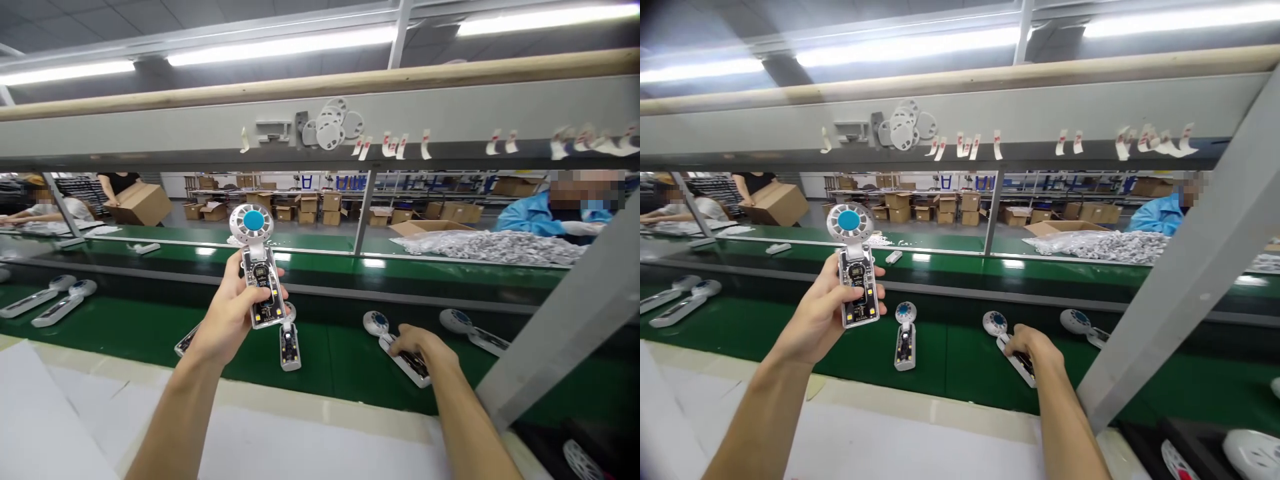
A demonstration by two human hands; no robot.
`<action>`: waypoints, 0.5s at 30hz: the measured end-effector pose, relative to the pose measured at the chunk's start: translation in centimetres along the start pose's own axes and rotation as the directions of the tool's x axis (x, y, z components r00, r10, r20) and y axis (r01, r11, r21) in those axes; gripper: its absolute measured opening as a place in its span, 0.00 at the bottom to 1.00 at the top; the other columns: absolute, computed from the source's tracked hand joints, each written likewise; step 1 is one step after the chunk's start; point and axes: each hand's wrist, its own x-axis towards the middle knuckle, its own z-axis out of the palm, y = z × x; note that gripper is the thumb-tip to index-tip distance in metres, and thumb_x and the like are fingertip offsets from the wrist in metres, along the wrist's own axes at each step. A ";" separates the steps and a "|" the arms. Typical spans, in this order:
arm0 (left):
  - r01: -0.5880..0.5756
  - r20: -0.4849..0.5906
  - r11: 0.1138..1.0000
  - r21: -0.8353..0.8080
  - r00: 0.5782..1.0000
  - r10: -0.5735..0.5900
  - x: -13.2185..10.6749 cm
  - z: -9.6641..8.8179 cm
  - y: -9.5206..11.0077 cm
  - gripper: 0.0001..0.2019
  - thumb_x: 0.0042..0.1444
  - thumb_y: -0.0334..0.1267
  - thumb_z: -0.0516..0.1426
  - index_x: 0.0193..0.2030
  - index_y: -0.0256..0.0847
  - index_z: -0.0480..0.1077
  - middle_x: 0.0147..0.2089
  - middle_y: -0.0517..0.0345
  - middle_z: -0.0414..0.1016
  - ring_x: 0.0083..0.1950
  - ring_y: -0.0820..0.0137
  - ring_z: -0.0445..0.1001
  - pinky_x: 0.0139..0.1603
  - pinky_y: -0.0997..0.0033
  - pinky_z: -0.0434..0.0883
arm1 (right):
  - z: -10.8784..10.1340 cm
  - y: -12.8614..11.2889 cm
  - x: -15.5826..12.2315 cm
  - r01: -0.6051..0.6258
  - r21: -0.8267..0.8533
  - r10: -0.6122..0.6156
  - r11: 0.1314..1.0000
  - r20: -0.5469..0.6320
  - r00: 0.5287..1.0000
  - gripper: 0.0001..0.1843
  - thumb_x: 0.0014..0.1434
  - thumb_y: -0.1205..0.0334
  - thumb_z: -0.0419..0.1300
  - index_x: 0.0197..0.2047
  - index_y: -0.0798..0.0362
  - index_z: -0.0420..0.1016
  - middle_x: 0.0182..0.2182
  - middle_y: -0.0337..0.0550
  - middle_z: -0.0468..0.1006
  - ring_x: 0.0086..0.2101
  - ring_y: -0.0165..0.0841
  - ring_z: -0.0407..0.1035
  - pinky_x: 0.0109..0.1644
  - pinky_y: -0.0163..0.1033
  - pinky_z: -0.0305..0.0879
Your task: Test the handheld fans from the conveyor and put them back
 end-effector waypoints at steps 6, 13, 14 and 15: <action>-0.005 0.030 1.000 -0.003 1.000 0.005 0.1 0.3 -0.2 0.31 0.55 0.29 0.60 0.63 0.48 0.54 0.50 0.53 0.75 0.40 0.65 0.78 0.39 0.60 0.80 | 2.0 -0.7 2.7 0.071 0.117 -0.076 0.991 0.043 0.996 0.11 0.64 0.61 0.64 0.46 0.58 0.73 0.35 0.39 0.76 0.31 0.29 0.71 0.36 0.37 0.71; 0.005 0.061 1.000 0.024 0.998 -0.007 -0.3 0.8 -0.4 0.33 0.56 0.30 0.60 0.65 0.51 0.51 0.51 0.53 0.74 0.39 0.65 0.78 0.38 0.62 0.79 | 2.1 -2.3 2.6 0.190 0.555 -0.186 0.810 -0.066 0.980 0.11 0.67 0.61 0.61 0.50 0.58 0.70 0.35 0.40 0.75 0.29 0.28 0.71 0.32 0.34 0.72; 0.012 0.069 1.000 0.022 0.998 -0.013 -0.3 0.8 -0.5 0.33 0.56 0.30 0.59 0.66 0.51 0.51 0.50 0.54 0.74 0.39 0.66 0.78 0.38 0.61 0.79 | 1.8 -2.7 2.1 0.212 0.635 -0.212 0.743 -0.077 0.974 0.12 0.68 0.60 0.59 0.51 0.58 0.69 0.34 0.40 0.75 0.28 0.28 0.72 0.31 0.35 0.72; 0.020 0.076 1.000 0.017 0.997 -0.021 -0.4 0.9 -0.5 0.34 0.56 0.30 0.59 0.66 0.51 0.51 0.50 0.54 0.74 0.38 0.66 0.79 0.38 0.60 0.79 | 1.5 -3.1 1.5 0.238 0.710 -0.248 0.663 -0.092 0.964 0.12 0.68 0.60 0.58 0.52 0.58 0.68 0.34 0.41 0.76 0.29 0.29 0.74 0.31 0.35 0.73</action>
